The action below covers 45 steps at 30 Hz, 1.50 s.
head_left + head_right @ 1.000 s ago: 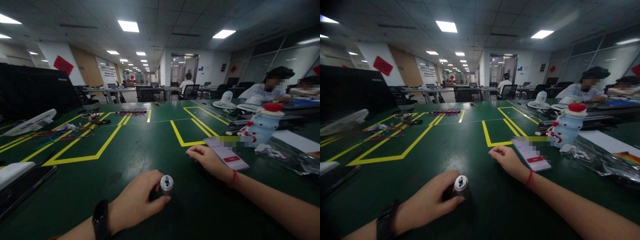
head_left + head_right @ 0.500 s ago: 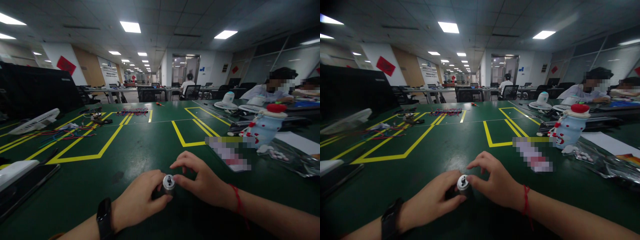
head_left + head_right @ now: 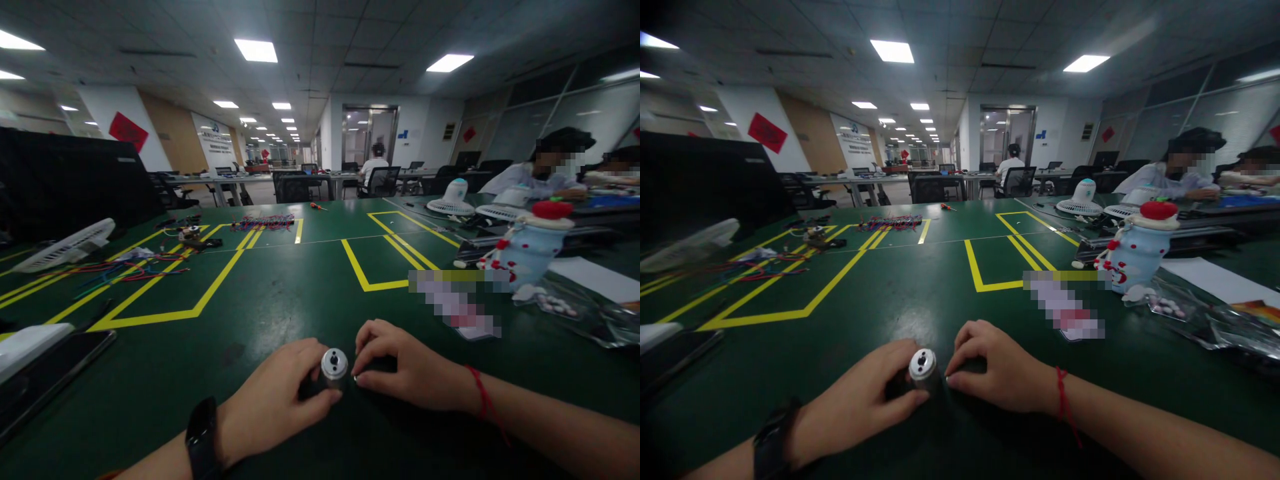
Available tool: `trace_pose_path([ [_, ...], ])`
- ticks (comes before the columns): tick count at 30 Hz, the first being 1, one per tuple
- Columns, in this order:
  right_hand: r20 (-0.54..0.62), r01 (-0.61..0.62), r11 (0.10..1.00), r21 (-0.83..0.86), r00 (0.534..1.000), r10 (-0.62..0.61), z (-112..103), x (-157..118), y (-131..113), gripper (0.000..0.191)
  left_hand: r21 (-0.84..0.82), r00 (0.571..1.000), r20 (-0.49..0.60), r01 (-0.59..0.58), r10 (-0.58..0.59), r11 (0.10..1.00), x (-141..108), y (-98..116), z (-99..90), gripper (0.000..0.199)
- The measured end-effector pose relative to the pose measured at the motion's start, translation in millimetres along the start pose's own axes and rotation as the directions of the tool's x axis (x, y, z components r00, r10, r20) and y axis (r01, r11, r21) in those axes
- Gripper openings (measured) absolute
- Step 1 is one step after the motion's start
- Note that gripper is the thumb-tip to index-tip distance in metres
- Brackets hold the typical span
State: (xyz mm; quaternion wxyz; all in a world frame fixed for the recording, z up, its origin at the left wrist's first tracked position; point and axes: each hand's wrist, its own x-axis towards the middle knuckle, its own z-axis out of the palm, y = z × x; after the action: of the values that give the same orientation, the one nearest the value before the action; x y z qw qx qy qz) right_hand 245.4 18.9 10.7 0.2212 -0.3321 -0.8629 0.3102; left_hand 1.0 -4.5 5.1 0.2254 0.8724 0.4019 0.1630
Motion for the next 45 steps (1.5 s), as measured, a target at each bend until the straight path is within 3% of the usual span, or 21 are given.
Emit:
trace_pose_path([
  [4, 0.03, 0.01, 0.997, -0.074, 1.0, -0.008, 3.7, -0.6, 0.6, 0.011, 0.0, 1.0, 0.011, 0.016, -0.016, 1.0, 0.3, -0.5, 0.2, 0.013],
  [7, 0.023, -0.01, 1.0, -0.02, 1.0, 0.011, 0.9, -0.1, -1.9, 0.015, 0.002, 1.0, 0.012, 0.016, -0.016, 1.0, 0.9, -0.7, 0.2, 0.014],
  [11, -0.14, -0.089, 0.986, 0.138, 0.984, 0.108, -13.1, 3.7, 3.7, 0.017, 0.001, 1.0, 0.008, 0.015, -0.015, 1.0, 1.2, 0.0, -0.9, 0.014],
  [14, -0.294, -0.184, 0.972, 0.148, 0.93, 0.221, -24.8, 8.1, 21.1, 0.022, -0.011, 1.0, 0.018, 0.01, -0.01, 1.0, 1.1, 1.2, -2.0, 0.013],
  [18, -0.287, -0.279, 0.953, 0.121, 0.909, 0.303, -28.8, 12.6, 45.4, 0.027, -0.018, 1.0, 0.022, 0.011, -0.011, 1.0, 0.9, 2.3, -2.6, 0.012],
  [21, -0.232, -0.25, 0.966, 0.058, 0.938, 0.257, -25.2, 13.6, 46.9, 0.021, -0.015, 1.0, 0.017, 0.008, -0.008, 1.0, 0.8, 2.0, -2.3, 0.012],
  [26, -0.081, -0.07, 0.978, -0.194, 0.995, 0.055, -20.3, 9.9, 24.0, 0.016, 0.002, 1.0, 0.013, 0.015, -0.015, 1.0, 1.0, 0.7, -1.0, 0.012],
  [31, 0.105, 0.092, 0.982, -0.166, 0.992, -0.075, -8.4, 8.0, 4.4, 0.02, 0.005, 1.0, 0.009, 0.008, -0.008, 1.0, 0.7, -0.4, -0.1, 0.013],
  [33, 0.056, 0.09, 0.994, -0.067, 0.995, -0.086, -2.7, 9.5, -1.1, 0.013, 0.006, 1.0, 0.007, 0.0, 0.0, 1.0, 0.9, -0.5, -0.3, 0.012],
  [36, -0.156, 0.079, 0.99, 0.114, 0.986, -0.061, 3.3, 13.2, -10.8, 0.01, 0.005, 1.0, 0.006, -0.02, 0.02, 1.0, 1.5, -0.3, -0.2, 0.011],
  [38, -0.237, 0.117, 0.982, 0.149, 0.968, -0.079, 5.8, 15.7, -18.5, 0.009, 0.005, 1.0, 0.005, -0.028, 0.028, 1.0, 1.6, -0.2, 0.3, 0.01],
  [41, -0.216, 0.135, 0.983, 0.128, 0.971, -0.105, 8.8, 18.3, -28.4, 0.008, 0.003, 0.999, -0.003, -0.038, 0.038, 0.999, 1.5, 0.2, 0.7, 0.008],
  [45, -0.206, 0.069, 0.992, 0.11, 0.978, -0.045, 12.0, 19.8, -32.7, 0.008, 0.007, 0.999, -0.008, -0.042, 0.042, 0.999, 1.5, 0.4, 0.6, 0.009],
])
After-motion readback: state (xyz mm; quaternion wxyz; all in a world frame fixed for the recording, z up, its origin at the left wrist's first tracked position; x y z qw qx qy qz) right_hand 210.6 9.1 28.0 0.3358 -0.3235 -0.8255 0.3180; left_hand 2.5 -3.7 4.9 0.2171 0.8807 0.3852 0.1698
